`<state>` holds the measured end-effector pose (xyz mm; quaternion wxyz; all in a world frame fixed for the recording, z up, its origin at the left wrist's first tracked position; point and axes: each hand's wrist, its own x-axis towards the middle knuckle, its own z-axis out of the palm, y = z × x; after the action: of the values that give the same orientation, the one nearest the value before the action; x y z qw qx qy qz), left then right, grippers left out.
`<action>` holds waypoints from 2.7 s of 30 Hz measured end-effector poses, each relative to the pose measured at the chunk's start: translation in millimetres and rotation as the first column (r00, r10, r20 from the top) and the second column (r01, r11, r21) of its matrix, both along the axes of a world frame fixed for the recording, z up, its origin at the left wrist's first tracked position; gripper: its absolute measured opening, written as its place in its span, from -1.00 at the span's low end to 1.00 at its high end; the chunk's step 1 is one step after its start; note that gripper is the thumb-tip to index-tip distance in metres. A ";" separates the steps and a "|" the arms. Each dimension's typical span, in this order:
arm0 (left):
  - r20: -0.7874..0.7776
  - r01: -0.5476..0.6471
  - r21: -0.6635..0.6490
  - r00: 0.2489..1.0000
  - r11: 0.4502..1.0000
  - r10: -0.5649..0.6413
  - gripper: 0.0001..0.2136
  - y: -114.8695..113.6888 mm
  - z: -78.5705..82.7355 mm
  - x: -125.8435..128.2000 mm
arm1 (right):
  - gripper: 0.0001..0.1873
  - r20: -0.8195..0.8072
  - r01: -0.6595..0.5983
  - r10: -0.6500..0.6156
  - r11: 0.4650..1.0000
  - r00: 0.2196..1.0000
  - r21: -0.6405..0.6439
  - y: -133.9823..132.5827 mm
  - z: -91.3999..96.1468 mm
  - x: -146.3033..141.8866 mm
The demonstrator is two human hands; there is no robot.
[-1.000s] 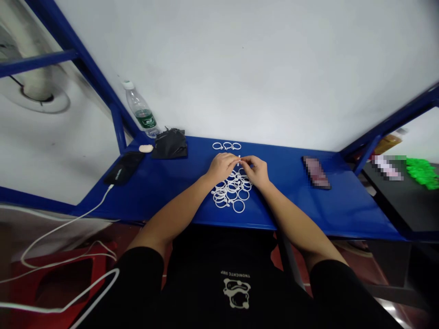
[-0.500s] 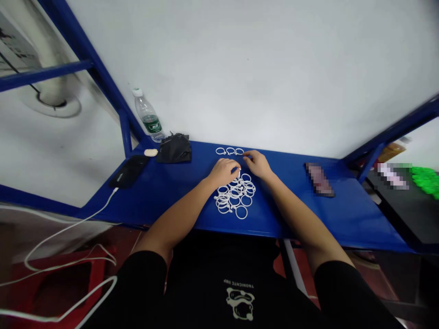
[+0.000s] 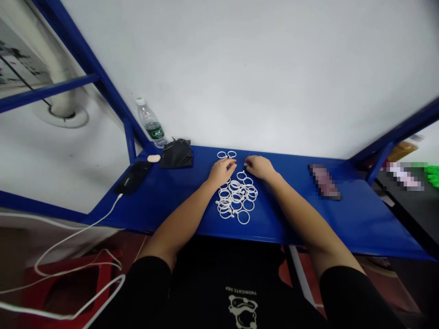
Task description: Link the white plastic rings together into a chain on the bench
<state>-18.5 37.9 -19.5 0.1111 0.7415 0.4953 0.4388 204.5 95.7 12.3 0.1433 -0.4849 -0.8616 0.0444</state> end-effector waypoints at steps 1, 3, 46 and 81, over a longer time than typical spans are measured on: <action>-0.008 0.015 0.003 1.000 1.000 -0.015 -0.82 -0.4 0.2 0.2 | -0.77 -0.080 -0.007 0.007 1.000 0.997 0.005 -6.3 4.1 1.6; -0.041 0.054 0.040 0.998 0.998 -0.052 -0.80 -4.2 2.1 1.7 | -0.78 -0.328 -0.017 0.027 0.999 0.944 0.031 -20.8 11.1 2.1; -0.478 -0.181 -0.233 0.877 0.955 0.050 -0.77 29.7 24.5 -12.4 | -0.76 -0.277 -0.106 0.119 0.992 0.953 0.062 -52.4 -7.5 5.9; -0.291 -0.014 0.073 0.956 0.997 0.035 -0.88 -34.3 23.6 9.6 | -0.65 -0.307 -0.223 0.297 0.941 0.904 0.255 -69.3 -4.9 -3.3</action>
<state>-9.0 3.7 4.1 0.0051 0.7954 0.4996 0.3430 201.2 26.4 7.4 0.3345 -0.3317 -0.8805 0.0537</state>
